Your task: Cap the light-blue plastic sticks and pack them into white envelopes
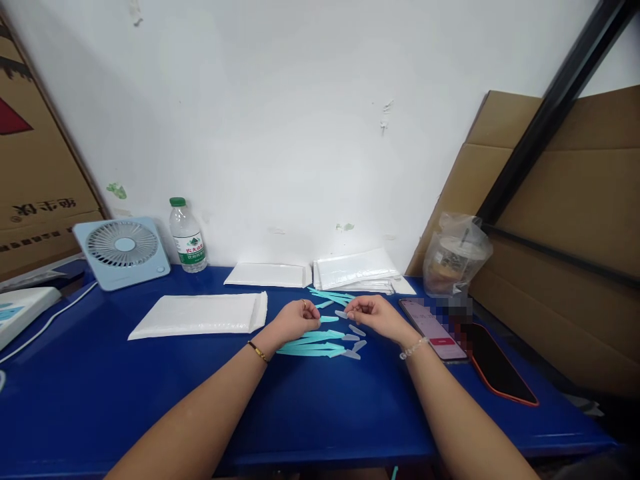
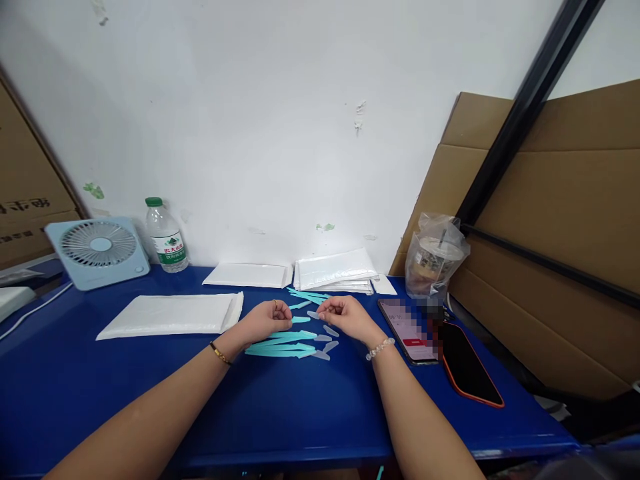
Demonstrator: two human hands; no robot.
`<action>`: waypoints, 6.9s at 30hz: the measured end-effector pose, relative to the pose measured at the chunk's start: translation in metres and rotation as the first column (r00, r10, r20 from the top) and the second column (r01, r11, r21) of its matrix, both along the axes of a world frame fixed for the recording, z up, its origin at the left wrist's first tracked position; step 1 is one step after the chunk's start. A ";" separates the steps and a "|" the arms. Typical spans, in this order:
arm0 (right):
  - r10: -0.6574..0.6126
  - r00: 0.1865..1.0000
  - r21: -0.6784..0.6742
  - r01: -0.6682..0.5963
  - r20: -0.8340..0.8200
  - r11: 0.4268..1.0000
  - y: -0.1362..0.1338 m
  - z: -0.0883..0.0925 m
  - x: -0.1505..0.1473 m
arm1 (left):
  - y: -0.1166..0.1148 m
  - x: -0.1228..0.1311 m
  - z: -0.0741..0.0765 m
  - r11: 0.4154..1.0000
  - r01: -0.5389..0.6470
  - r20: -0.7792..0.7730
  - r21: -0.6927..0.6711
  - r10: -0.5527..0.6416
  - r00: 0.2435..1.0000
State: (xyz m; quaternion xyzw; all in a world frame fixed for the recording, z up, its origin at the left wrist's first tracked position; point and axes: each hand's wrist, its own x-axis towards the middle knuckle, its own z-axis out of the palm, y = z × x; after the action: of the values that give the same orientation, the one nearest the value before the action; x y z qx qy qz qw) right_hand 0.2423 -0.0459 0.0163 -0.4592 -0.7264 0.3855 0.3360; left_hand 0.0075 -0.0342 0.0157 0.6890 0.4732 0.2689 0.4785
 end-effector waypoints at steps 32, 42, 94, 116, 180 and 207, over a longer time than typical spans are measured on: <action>0.007 1.000 -0.049 -0.007 0.000 0.999 0.003 -0.010 -0.001 | 0.008 -0.005 -0.015 0.939 0.032 -0.128 0.343 0.013 0.992; 0.079 0.995 -0.056 -0.075 0.068 0.996 -0.002 -0.005 -0.012 | 0.002 -0.002 -0.008 0.926 0.057 -0.163 0.372 0.004 0.987; -0.060 0.949 0.169 0.008 0.308 0.986 0.005 -0.016 -0.006 | 0.012 -0.006 -0.022 0.934 0.125 -0.379 0.334 0.011 0.925; 0.214 0.917 -0.019 -0.220 0.335 0.975 -0.004 0.000 0.011 | 0.007 -0.008 -0.010 0.877 0.309 -0.476 0.368 -0.107 0.873; 0.059 0.908 0.220 -0.163 0.415 0.962 0.001 -0.008 -0.002 | 0.011 -0.011 -0.009 0.835 0.295 -0.536 0.464 0.000 0.844; 0.009 0.900 0.300 -0.155 0.437 0.941 -0.001 -0.011 -0.015 | 0.012 -0.006 -0.012 0.835 0.295 -0.508 0.464 -0.022 0.861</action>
State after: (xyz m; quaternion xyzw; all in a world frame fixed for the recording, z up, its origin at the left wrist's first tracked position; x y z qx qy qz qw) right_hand 0.2273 -0.0465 0.0049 -0.4392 -0.8550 0.1631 0.2226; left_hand 0.0013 -0.0217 0.0036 0.8760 0.4244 0.1655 0.1587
